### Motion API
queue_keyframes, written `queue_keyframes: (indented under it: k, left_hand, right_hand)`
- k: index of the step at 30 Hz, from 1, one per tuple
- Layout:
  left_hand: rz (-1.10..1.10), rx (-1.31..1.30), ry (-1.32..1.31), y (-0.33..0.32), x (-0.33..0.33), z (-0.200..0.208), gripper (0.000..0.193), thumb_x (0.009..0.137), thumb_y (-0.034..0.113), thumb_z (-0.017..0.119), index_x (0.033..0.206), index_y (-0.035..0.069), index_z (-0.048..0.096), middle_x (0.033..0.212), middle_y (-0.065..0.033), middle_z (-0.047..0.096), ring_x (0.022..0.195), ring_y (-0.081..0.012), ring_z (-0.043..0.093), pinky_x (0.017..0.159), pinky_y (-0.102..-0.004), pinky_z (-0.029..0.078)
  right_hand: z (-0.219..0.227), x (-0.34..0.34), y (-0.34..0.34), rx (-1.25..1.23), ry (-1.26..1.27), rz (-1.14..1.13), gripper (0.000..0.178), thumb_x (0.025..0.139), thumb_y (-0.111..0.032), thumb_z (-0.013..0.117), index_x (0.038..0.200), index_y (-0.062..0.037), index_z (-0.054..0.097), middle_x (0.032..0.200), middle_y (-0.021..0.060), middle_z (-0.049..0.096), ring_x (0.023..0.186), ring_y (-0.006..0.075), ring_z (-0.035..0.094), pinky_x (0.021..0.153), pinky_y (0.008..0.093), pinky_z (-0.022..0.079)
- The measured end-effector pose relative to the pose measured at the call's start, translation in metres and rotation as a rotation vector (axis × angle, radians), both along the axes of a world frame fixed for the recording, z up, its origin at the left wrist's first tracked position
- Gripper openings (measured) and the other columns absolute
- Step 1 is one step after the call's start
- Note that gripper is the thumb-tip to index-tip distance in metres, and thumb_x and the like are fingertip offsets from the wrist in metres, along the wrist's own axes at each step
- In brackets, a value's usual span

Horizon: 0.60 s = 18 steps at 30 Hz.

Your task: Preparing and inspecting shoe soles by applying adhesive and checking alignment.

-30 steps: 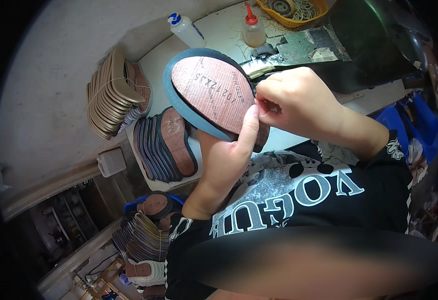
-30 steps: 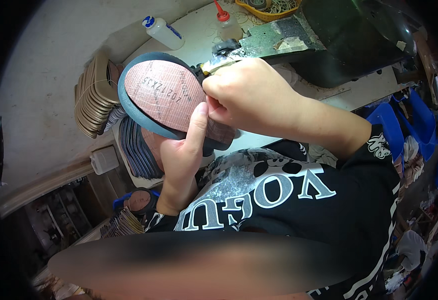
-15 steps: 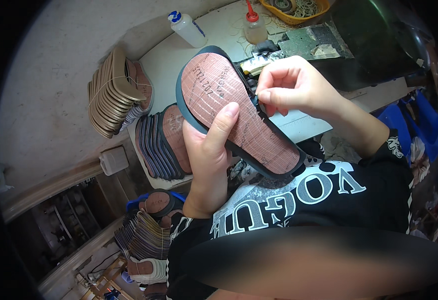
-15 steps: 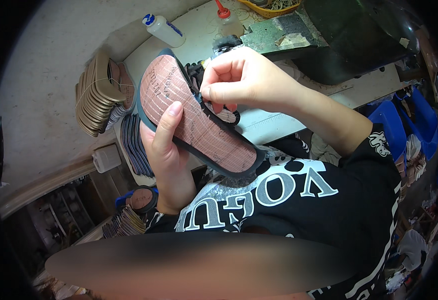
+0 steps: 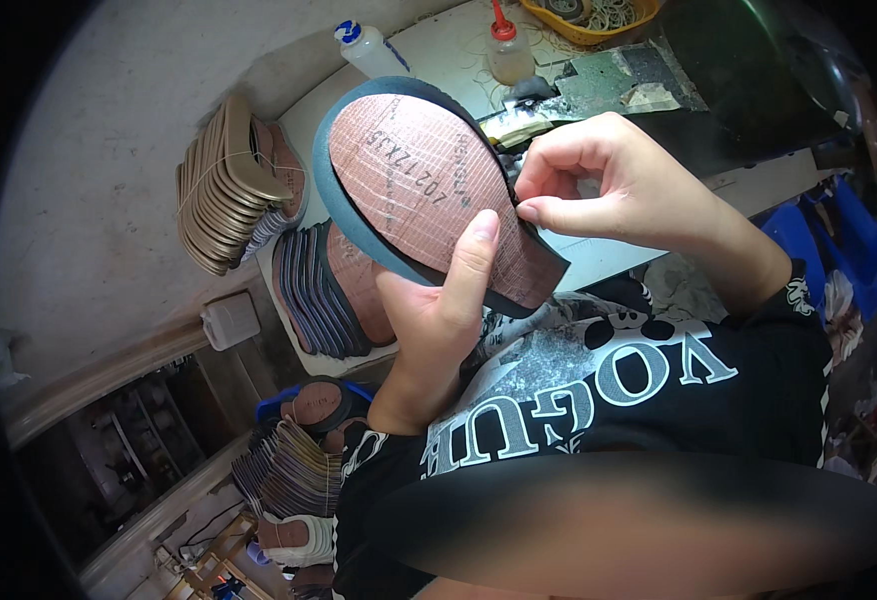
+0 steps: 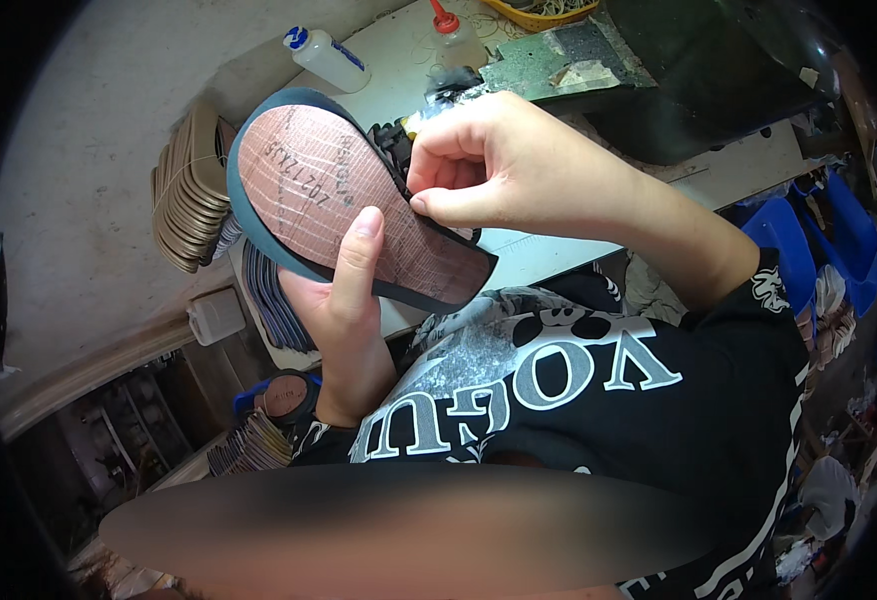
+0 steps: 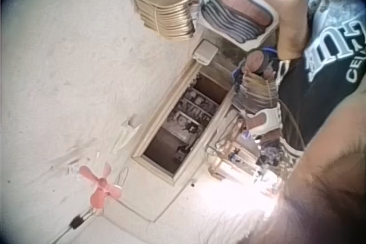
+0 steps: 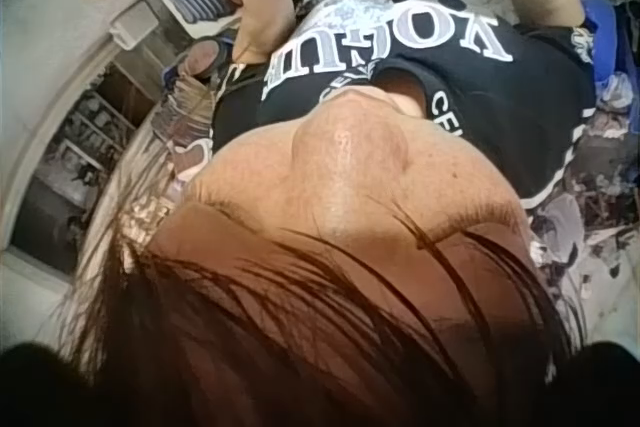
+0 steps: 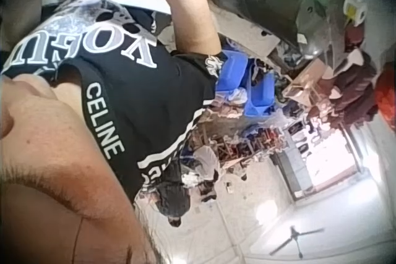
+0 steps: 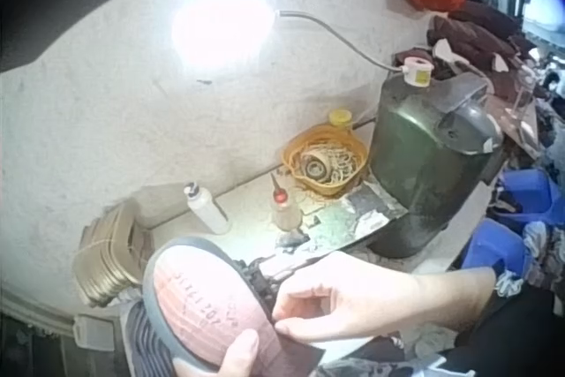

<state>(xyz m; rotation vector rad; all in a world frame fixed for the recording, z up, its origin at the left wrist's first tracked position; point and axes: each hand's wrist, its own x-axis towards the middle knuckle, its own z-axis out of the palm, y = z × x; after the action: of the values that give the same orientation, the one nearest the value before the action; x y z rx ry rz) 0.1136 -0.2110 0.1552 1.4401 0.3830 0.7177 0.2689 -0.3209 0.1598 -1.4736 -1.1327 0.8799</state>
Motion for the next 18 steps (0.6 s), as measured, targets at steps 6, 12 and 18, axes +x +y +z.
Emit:
queue_keyframes:
  k: [6,12,18]
  left_hand:
    - [-0.018,-0.15,-0.033,0.007,0.004,0.003,0.031,0.086,0.002,0.062,0.115,-0.006,0.055,0.106,-0.0106,0.063,0.094,-0.0156,0.061,0.085,-0.0269,0.047]
    - [-0.125,-0.382,0.023,0.012,0.005,0.004,0.033,0.086,0.005,0.059,0.117,-0.006,0.054,0.105,-0.0114,0.064,0.093,-0.0166,0.063,0.084,-0.0285,0.049]
    - [-0.261,-0.633,0.045,0.022,0.008,-0.001,0.036,0.084,0.006,0.058,0.118,-0.008,0.053,0.103,-0.0141,0.065,0.09,-0.0195,0.065,0.081,-0.03,0.052]
  right_hand:
    - [0.003,0.001,-0.003,0.207,-0.497,-0.069,0.012,0.077,-0.009,0.073,0.079,-0.0032,0.063,0.07,0.0074,0.059,0.062,0.0182,0.059,0.059,0.0283,0.047]
    - [-0.004,0.012,0.003,0.52,-0.726,0.058,0.015,0.073,-0.01,0.075,0.084,-0.0051,0.065,0.081,0.0066,0.057,0.075,0.0243,0.057,0.066,0.0334,0.045]
    - [0.003,0.016,0.001,0.498,-0.771,0.137,0.015,0.073,-0.013,0.073,0.083,-0.0062,0.065,0.084,0.0048,0.053,0.078,0.0243,0.053,0.071,0.0349,0.043]
